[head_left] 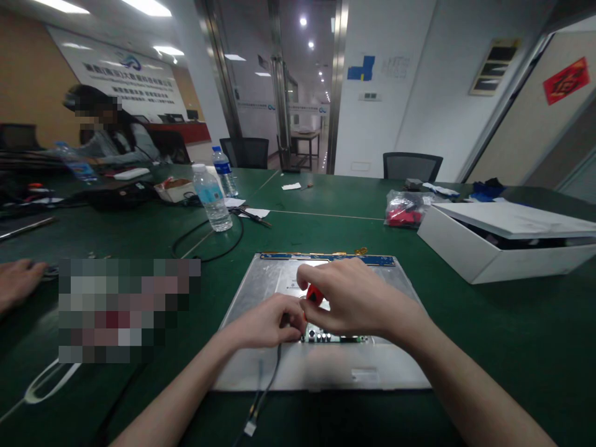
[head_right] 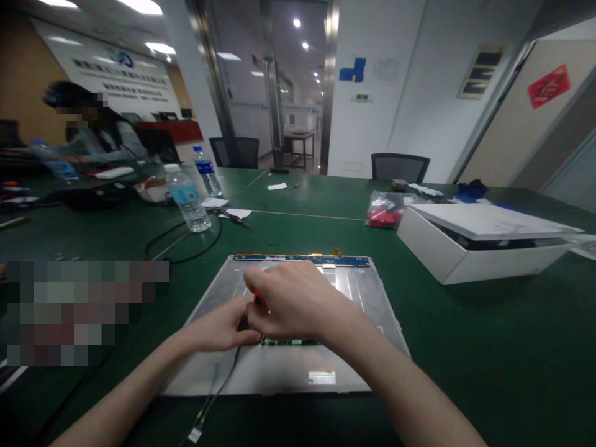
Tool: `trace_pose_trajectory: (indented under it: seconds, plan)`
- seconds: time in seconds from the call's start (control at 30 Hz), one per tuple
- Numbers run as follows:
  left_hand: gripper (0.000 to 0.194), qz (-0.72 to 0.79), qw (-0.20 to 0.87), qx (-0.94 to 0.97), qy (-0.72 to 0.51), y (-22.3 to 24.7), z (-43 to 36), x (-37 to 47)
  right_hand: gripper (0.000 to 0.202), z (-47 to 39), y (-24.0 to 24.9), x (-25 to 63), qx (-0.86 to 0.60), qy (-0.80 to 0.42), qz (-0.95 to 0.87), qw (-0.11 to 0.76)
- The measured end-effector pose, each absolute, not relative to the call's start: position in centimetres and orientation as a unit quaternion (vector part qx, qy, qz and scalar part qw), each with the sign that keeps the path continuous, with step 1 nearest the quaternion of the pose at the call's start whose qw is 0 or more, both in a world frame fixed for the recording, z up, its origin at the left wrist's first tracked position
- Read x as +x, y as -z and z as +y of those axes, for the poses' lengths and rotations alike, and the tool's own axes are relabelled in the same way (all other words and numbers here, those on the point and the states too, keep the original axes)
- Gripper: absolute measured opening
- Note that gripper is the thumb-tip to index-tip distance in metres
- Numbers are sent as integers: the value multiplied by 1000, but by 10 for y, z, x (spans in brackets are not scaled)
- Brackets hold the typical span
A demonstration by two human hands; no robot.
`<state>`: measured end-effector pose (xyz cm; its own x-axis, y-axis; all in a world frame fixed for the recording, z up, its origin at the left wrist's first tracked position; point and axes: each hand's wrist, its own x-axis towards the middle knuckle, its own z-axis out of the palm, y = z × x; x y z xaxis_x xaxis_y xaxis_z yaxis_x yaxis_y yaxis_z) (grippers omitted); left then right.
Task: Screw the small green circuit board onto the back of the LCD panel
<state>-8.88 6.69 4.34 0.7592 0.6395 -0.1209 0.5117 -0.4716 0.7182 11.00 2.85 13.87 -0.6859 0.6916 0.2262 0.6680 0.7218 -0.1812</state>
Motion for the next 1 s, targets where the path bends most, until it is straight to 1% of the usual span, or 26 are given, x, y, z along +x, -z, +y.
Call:
trace_pose_trajectory:
  seconds: [0.1, 0.23, 0.33, 0.43, 0.57, 0.7, 0.77, 0.87, 1.0]
  plan:
    - [6, 328, 383, 858, -98, -44, 67, -88, 16, 27, -140, 111, -348, -54, -925, 142]
    - [6, 338, 396, 848, -95, -47, 65, -88, 28, 29, -138, 110, -375, -32, -918, 123]
    - [9, 345, 403, 843, -89, -47, 65, -88, 22, 30, -137, 109, -386, -23, -913, 128]
    - [6, 332, 397, 851, -88, -45, 67, -88, 17, 28, -139, 111, -365, -44, -919, 142]
    - [7, 317, 401, 855, -93, -44, 67, -88, 22, 27, -140, 112, -363, -68, -918, 144]
    - [7, 340, 409, 843, -85, -47, 65, -88, 32, 29, -138, 110, -390, -45, -909, 138]
    - [8, 349, 407, 841, -76, -48, 65, -88, 28, 29, -138, 109, -394, -35, -908, 136]
    - [6, 344, 391, 850, -77, -46, 66, -88, 16, 26, -140, 110, -382, -41, -913, 140]
    - [7, 326, 393, 856, -82, -45, 67, -88, 19, 25, -140, 110, -375, -45, -914, 147]
